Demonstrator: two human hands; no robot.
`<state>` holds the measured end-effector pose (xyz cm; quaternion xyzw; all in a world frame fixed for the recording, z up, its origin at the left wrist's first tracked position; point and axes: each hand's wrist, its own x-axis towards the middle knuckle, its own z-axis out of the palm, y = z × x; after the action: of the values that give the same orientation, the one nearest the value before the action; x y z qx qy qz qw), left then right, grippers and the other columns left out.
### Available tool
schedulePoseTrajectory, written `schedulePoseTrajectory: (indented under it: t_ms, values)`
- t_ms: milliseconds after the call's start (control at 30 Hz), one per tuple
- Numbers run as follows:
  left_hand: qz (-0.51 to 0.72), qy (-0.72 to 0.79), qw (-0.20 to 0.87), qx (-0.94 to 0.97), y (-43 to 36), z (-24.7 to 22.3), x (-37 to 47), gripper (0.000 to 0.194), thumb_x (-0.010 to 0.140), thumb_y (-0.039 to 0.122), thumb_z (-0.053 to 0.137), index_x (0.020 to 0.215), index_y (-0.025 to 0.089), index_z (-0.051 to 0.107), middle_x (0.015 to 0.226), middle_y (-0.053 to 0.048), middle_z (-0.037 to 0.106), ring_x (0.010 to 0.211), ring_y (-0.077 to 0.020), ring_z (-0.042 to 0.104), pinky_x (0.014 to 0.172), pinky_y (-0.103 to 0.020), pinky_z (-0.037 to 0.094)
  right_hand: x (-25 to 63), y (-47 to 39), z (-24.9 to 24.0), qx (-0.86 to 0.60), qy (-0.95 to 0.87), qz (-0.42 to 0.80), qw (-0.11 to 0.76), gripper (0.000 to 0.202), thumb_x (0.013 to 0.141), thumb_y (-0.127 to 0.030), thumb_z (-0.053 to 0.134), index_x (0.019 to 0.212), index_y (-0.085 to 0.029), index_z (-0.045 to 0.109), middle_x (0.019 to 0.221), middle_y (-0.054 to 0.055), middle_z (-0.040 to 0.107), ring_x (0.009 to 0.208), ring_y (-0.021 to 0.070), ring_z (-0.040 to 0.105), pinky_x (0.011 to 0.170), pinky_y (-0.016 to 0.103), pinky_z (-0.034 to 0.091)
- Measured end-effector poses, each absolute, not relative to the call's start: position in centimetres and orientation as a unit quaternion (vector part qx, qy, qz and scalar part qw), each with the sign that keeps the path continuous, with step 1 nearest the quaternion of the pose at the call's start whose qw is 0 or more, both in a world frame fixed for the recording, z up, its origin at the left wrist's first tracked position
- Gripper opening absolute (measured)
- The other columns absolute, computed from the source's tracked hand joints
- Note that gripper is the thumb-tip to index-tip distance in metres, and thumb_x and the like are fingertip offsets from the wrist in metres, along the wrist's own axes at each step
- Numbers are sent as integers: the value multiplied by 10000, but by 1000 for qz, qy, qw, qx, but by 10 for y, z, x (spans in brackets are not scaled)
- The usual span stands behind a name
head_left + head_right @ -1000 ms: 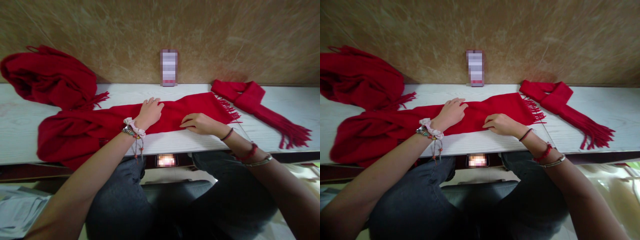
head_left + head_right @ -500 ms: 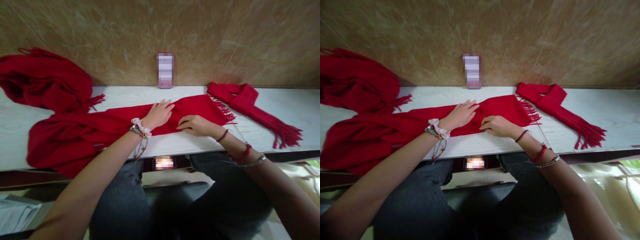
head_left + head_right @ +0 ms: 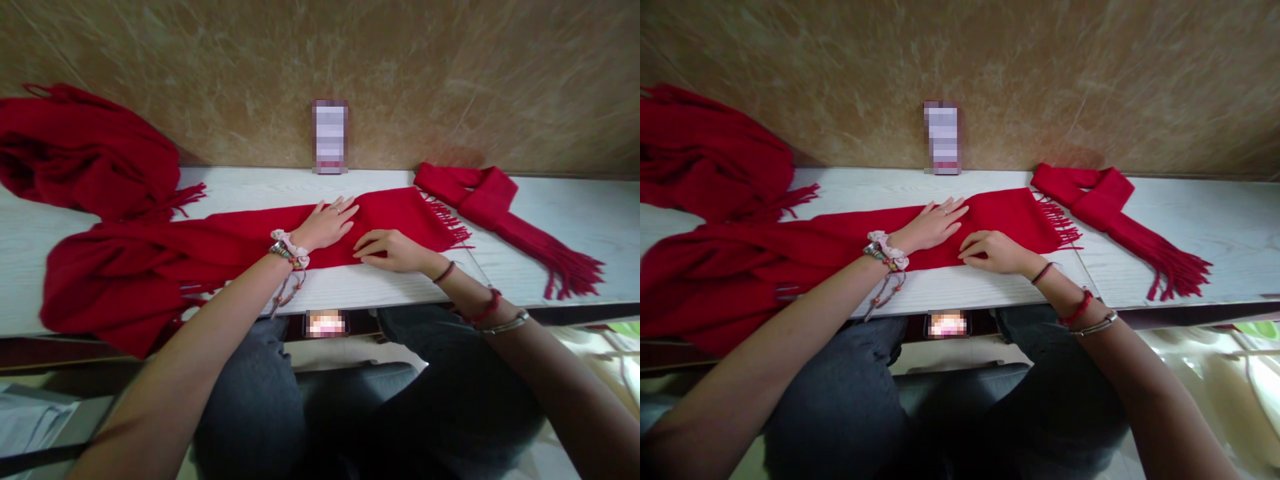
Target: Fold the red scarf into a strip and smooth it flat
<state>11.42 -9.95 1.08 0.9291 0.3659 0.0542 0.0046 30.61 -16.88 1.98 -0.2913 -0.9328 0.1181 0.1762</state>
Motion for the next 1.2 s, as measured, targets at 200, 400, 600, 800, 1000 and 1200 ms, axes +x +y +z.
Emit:
schedulePoseTrajectory:
  t_ms: [200,400,600,800,1000,1200]
  values:
    - [50,363,27,930,-103,9,108,486,945,371,182,1388,190,267,1489,-60,189,1365,-188,133,1087,-437,130,304,-166,18,-321,-911,156,207,230,855,-199,487,795,-162,706,881,63,688,804,144,632,765,267,488]
    - [39,400,-2,916,-121,17,86,504,938,408,206,1399,207,245,1488,-59,193,1362,-221,144,1082,-449,132,292,-165,16,-368,-904,64,209,217,808,-92,487,849,-159,689,883,66,677,842,178,612,789,322,496]
    - [3,442,1,897,-132,12,52,534,926,474,210,1403,237,245,1487,-61,199,1360,-263,133,1064,-498,134,271,-161,14,-414,-888,-29,196,331,862,-221,479,1158,-107,572,1210,164,551,1158,275,460,964,461,401]
    - [-3,441,12,898,-134,-2,39,507,934,439,203,1414,276,192,1491,-40,184,1362,-242,133,1056,-500,164,269,-154,-3,-406,-908,-46,90,459,912,-334,401,1267,-49,461,1318,204,460,1245,285,392,1011,454,350]
    - [8,437,15,899,-136,1,40,504,933,442,210,1405,267,228,1487,-48,198,1361,-235,142,1058,-489,161,273,-151,0,-384,-920,-49,64,457,924,-337,365,1264,-48,463,1302,207,477,1261,277,377,1017,446,346]
    - [11,453,-8,892,-136,2,21,495,930,450,228,1393,278,264,1480,-52,222,1351,-249,178,1056,-496,161,278,-147,5,-361,-931,-48,24,461,936,-344,311,1217,-31,502,1296,209,483,1271,280,359,1032,440,339]
